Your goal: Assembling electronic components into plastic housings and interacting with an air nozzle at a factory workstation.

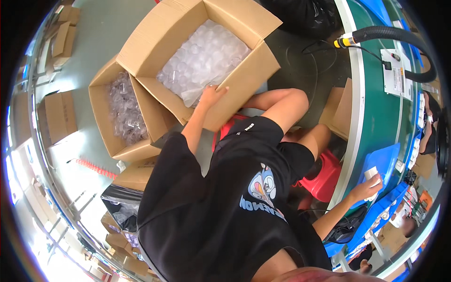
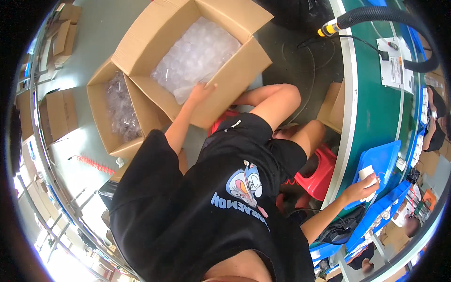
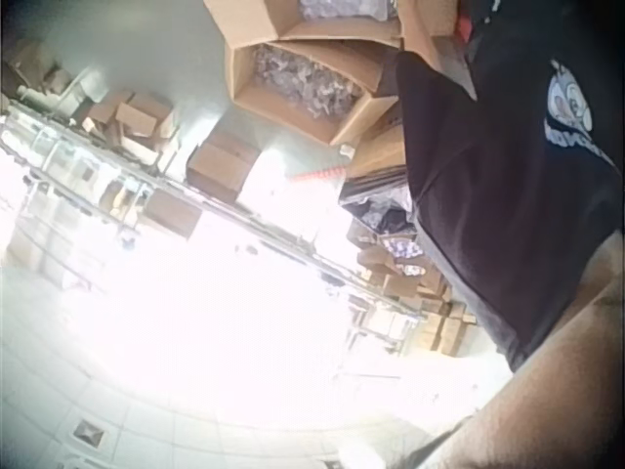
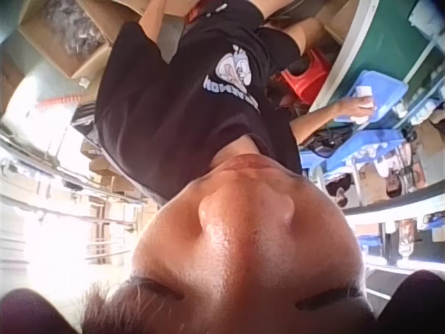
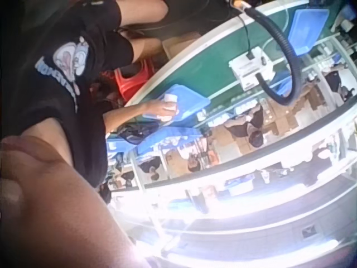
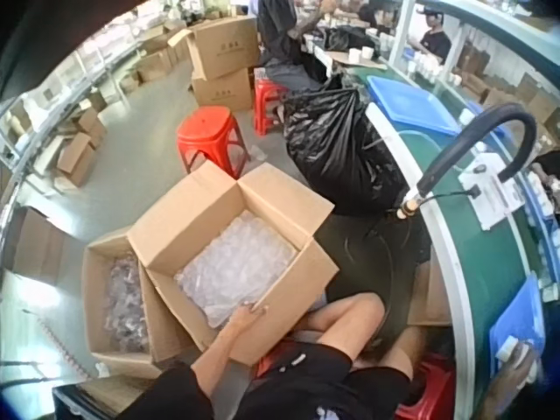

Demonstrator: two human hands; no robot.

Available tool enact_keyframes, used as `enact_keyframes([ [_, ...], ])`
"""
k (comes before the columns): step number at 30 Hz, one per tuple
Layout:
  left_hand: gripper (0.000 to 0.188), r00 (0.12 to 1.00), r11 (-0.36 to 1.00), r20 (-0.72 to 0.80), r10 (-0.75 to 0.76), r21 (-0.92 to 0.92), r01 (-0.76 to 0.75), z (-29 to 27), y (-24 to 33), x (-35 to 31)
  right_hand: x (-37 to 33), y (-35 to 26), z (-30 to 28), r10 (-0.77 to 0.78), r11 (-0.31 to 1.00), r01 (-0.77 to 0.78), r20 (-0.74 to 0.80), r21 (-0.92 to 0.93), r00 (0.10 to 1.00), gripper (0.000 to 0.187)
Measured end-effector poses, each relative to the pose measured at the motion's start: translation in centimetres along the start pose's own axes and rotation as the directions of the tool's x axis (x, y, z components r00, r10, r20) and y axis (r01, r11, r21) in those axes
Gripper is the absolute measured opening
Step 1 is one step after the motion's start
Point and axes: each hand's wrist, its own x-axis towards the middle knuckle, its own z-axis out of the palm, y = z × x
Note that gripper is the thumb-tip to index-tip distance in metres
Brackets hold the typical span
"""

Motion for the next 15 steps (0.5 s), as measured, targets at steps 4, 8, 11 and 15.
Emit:
enact_keyframes([
  [4,0.070,0.997,0.847,0.049,-0.057,-0.526,0.074,-0.1,-1.9,4.0,0.7,0.2,1.4,0.350,0.894,-0.337,0.011,0.295,0.937,0.055],
  [8,0.073,0.995,0.896,0.038,-0.089,-0.434,0.096,1.7,1.0,12.4,1.5,1.3,0.6,0.457,0.744,-0.437,0.093,0.506,0.885,0.050],
  [11,0.075,0.998,0.999,-0.050,-0.032,0.031,0.033,0.4,-7.1,20.5,-0.3,0.7,1.3,0.511,0.628,-0.450,0.099,0.635,0.854,0.046],
  [15,0.086,0.947,0.933,0.133,-0.294,-0.176,0.314,11.0,2.7,25.8,0.0,-7.8,0.0,0.233,0.917,-0.155,-0.177,0.368,0.956,0.044],
])
